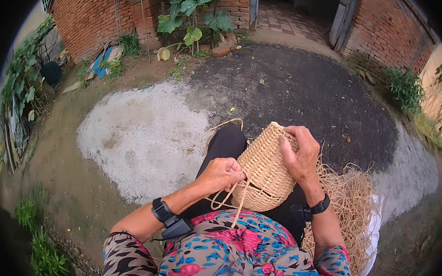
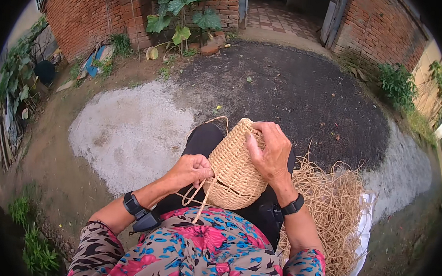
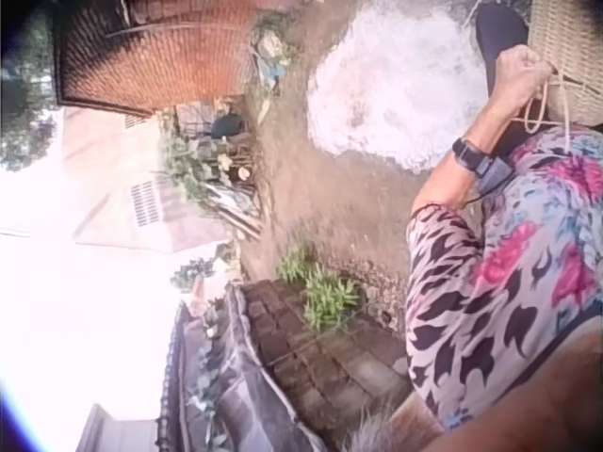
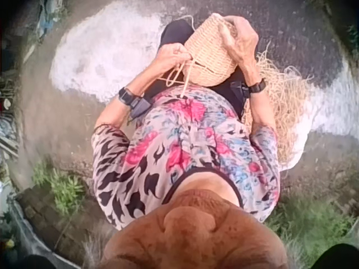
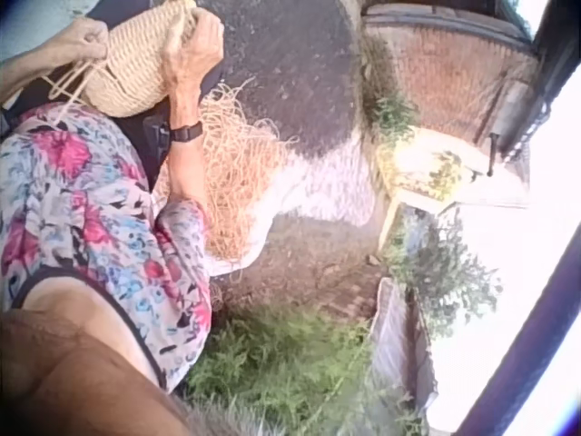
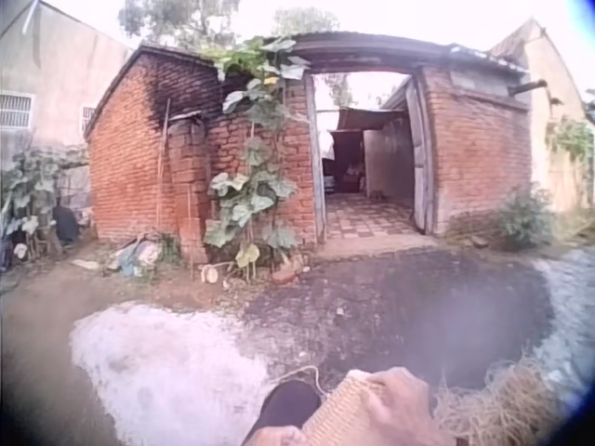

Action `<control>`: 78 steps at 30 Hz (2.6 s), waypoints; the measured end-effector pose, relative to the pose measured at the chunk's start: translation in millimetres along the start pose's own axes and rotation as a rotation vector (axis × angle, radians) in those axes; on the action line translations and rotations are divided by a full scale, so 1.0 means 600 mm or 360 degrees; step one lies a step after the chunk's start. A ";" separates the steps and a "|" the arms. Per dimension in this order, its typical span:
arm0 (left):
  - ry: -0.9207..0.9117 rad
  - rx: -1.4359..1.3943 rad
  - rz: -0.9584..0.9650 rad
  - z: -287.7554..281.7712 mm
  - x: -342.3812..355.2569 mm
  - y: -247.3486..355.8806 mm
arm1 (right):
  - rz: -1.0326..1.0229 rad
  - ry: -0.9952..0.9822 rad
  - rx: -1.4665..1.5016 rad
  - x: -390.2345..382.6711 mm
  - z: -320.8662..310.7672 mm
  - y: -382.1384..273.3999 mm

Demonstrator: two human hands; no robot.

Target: Weaving a small basket using natural fiber twine.

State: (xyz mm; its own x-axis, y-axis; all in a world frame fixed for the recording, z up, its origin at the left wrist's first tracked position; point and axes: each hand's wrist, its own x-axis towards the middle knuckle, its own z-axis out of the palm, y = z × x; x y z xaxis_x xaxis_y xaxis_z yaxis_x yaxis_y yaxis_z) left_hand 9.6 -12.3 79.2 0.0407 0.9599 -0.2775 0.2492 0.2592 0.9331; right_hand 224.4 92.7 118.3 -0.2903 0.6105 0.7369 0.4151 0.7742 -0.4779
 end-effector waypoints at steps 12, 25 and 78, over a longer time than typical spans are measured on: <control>0.0242 -0.1126 0.0267 -0.047 -0.004 -0.058 | 0.0157 -0.0517 -0.0395 0.047 0.038 0.009; 0.0051 -0.1514 0.0089 -0.085 0.000 -0.069 | 0.0041 -0.0335 -0.0379 0.035 0.015 -0.017; 0.0821 -0.2041 0.0405 -0.130 0.013 -0.121 | 0.0396 -0.0759 -0.0508 0.072 0.058 0.030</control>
State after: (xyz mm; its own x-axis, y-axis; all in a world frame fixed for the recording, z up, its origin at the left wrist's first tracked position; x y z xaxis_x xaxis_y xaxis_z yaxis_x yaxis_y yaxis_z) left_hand -83.6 -15.1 26.9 -0.4741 0.8529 -0.2188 -0.7667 -0.2778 0.5787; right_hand 189.5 138.9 124.8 -0.4744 0.8304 0.2923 0.7353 0.5563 -0.3871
